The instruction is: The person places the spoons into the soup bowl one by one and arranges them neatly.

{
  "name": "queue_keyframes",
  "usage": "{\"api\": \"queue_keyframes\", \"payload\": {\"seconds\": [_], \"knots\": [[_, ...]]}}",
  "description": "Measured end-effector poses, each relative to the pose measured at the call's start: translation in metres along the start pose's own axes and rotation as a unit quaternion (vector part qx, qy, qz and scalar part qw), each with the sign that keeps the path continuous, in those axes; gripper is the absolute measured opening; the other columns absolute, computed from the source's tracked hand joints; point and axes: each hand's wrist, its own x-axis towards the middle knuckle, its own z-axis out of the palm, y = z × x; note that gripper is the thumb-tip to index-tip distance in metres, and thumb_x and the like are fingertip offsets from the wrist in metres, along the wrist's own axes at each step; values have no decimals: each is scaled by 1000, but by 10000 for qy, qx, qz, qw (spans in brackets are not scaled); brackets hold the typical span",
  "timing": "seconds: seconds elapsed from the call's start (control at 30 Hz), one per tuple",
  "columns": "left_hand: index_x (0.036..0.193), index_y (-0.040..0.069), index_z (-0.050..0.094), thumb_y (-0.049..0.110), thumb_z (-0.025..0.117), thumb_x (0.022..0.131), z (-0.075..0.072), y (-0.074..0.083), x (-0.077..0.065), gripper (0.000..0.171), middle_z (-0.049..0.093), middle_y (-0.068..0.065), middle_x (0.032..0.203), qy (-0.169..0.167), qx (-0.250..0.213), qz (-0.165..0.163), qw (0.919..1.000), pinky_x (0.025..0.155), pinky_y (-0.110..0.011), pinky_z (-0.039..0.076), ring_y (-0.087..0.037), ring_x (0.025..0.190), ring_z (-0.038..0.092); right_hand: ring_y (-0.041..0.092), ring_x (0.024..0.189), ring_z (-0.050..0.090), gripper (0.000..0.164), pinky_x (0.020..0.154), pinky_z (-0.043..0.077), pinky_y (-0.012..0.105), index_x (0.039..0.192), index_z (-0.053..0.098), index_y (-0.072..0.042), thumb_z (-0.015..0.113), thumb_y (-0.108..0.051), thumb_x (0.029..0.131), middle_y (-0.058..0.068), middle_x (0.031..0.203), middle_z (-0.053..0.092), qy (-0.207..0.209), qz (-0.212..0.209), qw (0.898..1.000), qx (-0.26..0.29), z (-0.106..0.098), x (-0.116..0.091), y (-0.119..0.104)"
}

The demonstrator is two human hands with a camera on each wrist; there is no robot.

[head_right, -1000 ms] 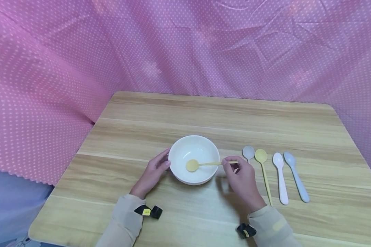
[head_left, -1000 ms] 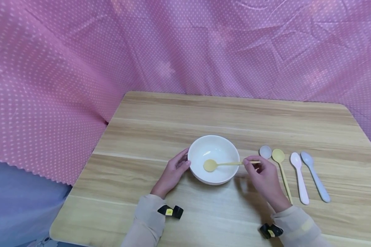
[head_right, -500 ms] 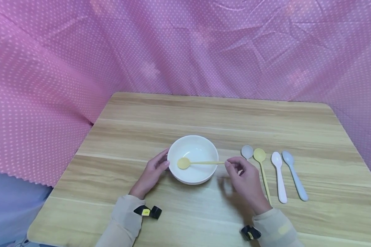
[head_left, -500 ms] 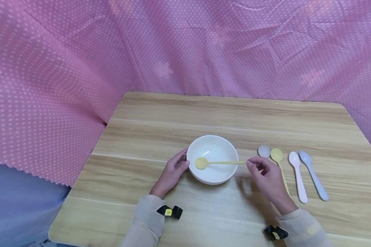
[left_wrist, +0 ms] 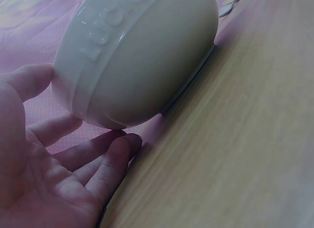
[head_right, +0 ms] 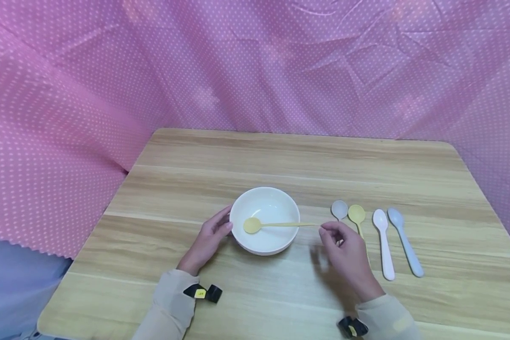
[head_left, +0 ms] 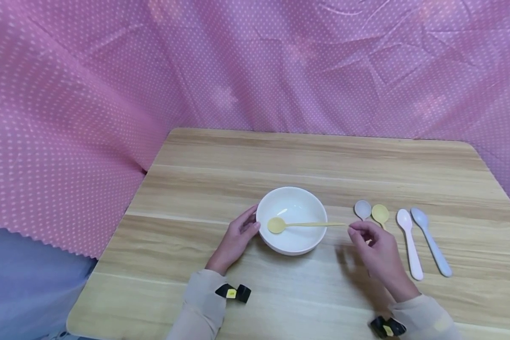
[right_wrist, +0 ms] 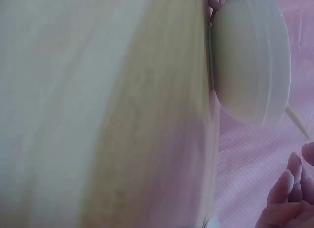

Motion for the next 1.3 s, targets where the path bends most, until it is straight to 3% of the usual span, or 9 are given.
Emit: {"api": "queue_keyframes", "payload": {"seconds": [0.1, 0.27, 0.7, 0.9, 1.3], "knots": [[145, 9, 35, 18, 49, 98, 0, 9, -5, 50, 48, -16, 139, -11, -17, 131, 9999, 105, -31, 42, -27, 128, 47, 5, 73, 51, 20, 56, 47, 17, 102, 66, -4, 58, -20, 94, 6, 88, 61, 5, 69, 9999, -106, -2, -1, 3], [145, 4, 35, 16, 50, 98, -1, 10, -6, 50, 48, -20, 138, -33, -87, 341, 9994, 104, -32, 43, -31, 127, 48, 2, 71, 51, 19, 57, 45, 14, 100, 67, -2, 61, -17, 91, 7, 86, 63, 185, 68, 9997, -170, -3, -3, 7], [144, 3, 35, 14, 50, 98, -1, 9, -6, 50, 49, -21, 137, -61, -228, 373, 9990, 104, -32, 43, -30, 126, 48, -1, 68, 51, 18, 58, 45, 13, 101, 67, -2, 62, -16, 90, 6, 80, 66, 303, 75, 9964, -793, -4, -3, 21], [144, 3, 35, 14, 49, 98, -1, 8, -5, 50, 49, -20, 136, -63, -171, 388, 9991, 104, -32, 43, -29, 126, 49, 8, 70, 52, 20, 58, 45, 15, 101, 66, -1, 61, -17, 90, 6, 81, 64, 152, 131, 9940, -1072, -6, -2, 27], [145, 12, 37, 23, 52, 97, -1, -21, 8, 51, 51, -15, 137, 62, -226, 386, 9990, 104, -32, 43, -25, 125, 50, 15, 69, 54, 24, 55, 44, 19, 103, 64, 3, 62, -17, 88, 7, 79, 63, -87, 246, 9871, -1581, -9, -1, 33]]}}
